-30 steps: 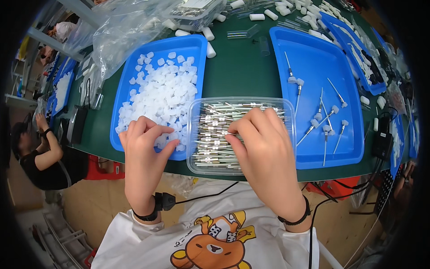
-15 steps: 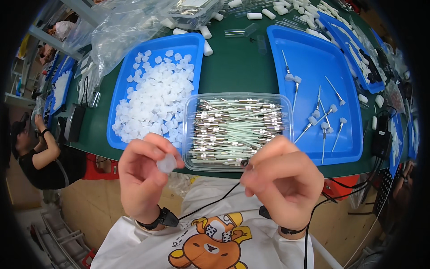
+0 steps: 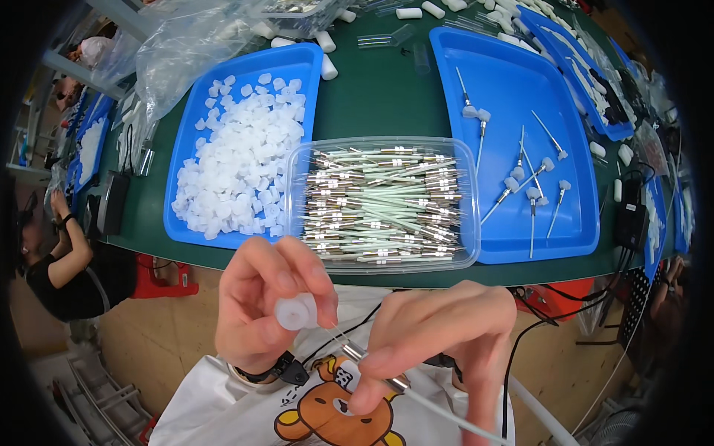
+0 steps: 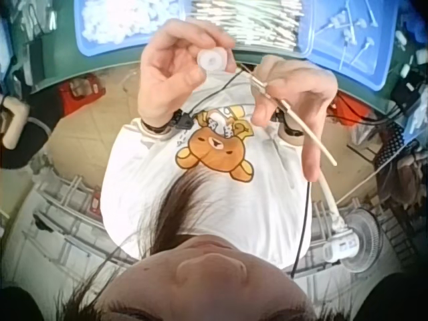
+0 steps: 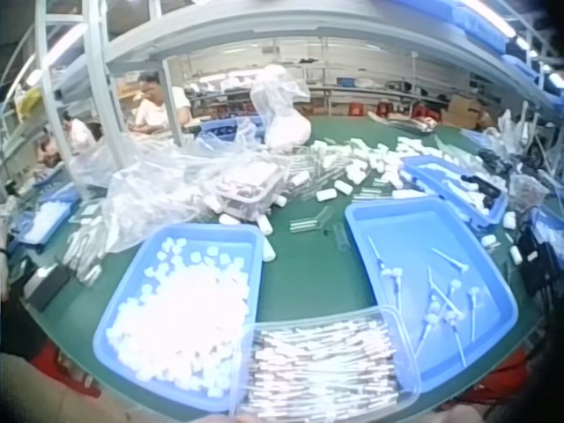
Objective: Manual assembly of small white plastic components and thin metal pins at a factory workbench.
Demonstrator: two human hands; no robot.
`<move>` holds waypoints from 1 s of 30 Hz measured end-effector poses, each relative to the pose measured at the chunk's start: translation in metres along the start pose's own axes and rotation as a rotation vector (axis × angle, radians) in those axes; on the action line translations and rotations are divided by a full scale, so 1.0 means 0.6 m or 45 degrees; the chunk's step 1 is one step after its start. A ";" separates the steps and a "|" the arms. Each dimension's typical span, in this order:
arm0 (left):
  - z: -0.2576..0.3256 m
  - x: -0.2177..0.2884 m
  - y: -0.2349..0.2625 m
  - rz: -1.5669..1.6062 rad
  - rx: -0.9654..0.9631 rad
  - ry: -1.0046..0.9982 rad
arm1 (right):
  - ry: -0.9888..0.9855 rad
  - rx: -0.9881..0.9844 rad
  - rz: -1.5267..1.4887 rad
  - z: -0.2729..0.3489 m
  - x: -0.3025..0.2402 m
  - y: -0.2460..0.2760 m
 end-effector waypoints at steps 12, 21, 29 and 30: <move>-0.003 -0.010 0.005 -0.309 -0.049 -0.228 | 0.087 0.625 0.566 0.032 0.005 -0.004; -0.003 -0.008 -0.001 -0.250 -0.030 -0.144 | 0.081 0.628 0.665 0.039 -0.005 -0.014; 0.002 -0.015 0.002 -0.243 -0.193 -0.176 | 0.245 0.287 1.046 0.031 -0.016 -0.042; 0.003 -0.014 0.002 -0.250 -0.204 -0.176 | 0.223 0.225 1.080 0.030 -0.020 -0.042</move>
Point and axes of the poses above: each hand's wrist, its own z-axis away from the middle knuckle, its own y-axis out of the back of the hand, x = y × z, the point moved 3 cm from there along -z, towards the middle knuckle, and after that the axes turned 4 degrees about z, right-handed, at the moved point
